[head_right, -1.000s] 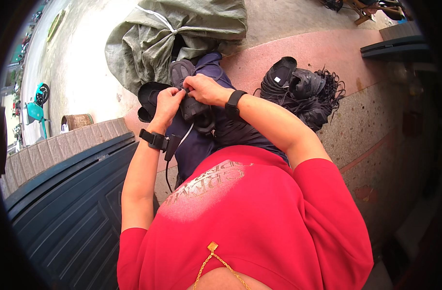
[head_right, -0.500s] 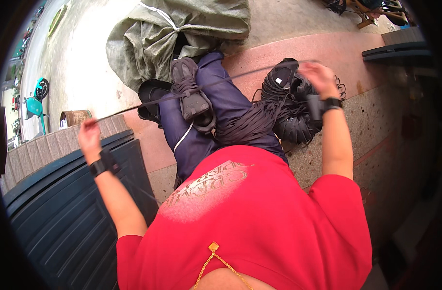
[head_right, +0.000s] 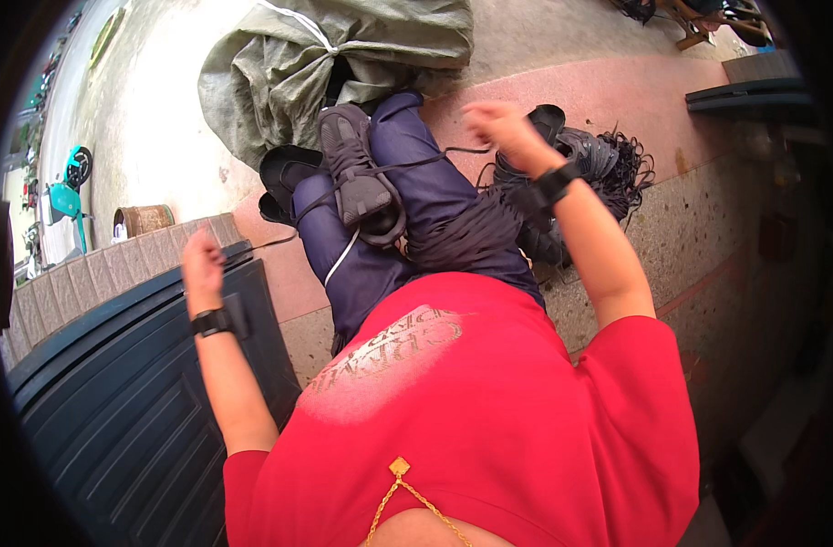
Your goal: Threading laces and adjusting components of a black sneaker.
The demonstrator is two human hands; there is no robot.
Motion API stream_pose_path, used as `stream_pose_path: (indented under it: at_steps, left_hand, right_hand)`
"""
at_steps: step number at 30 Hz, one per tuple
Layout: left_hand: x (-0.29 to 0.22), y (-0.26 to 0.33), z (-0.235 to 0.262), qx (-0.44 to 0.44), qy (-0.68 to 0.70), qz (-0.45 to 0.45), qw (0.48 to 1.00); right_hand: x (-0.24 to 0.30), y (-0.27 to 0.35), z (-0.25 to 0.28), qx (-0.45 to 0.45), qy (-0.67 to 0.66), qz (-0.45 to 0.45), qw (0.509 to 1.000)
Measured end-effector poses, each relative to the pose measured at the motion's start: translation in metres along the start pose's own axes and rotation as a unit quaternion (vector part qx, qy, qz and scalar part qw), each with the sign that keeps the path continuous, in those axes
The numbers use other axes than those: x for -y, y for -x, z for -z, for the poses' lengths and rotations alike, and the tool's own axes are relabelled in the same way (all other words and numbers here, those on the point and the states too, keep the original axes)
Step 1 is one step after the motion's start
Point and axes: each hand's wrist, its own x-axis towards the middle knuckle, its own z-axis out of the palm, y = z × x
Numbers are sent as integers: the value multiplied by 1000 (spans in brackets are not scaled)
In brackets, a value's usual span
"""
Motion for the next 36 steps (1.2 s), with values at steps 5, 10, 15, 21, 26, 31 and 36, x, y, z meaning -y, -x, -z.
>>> stream_pose_path:
  at_steps: [5, 10, 15, 21, 26, 31, 36]
  left_hand:
    - [56, 41, -113, 232, -228, 43, 944]
    - [74, 30, -130, 131, -498, -243, 822]
    - [74, 32, -133, 119, -504, -222, 826]
    - [75, 34, -137, 106, -538, -250, 798]
    - [73, 37, -139, 93, -635, -347, 684]
    - [61, 37, -146, 108, -691, -433, 569]
    - [75, 19, -144, 128, -508, -290, 801]
  right_hand:
    - [-5, 14, -114, 164, 325, 184, 913]
    - [-10, 11, -124, 73, 388, 355, 847]
    - [-13, 2, -125, 19, 459, 390, 798]
    - [-11, -5, -128, 46, 485, 326, 810]
    - [-9, -4, -130, 81, 532, 303, 787]
    - [-10, -6, -128, 72, 547, 381, 742]
    - [-4, -4, -138, 71, 548, 376, 744]
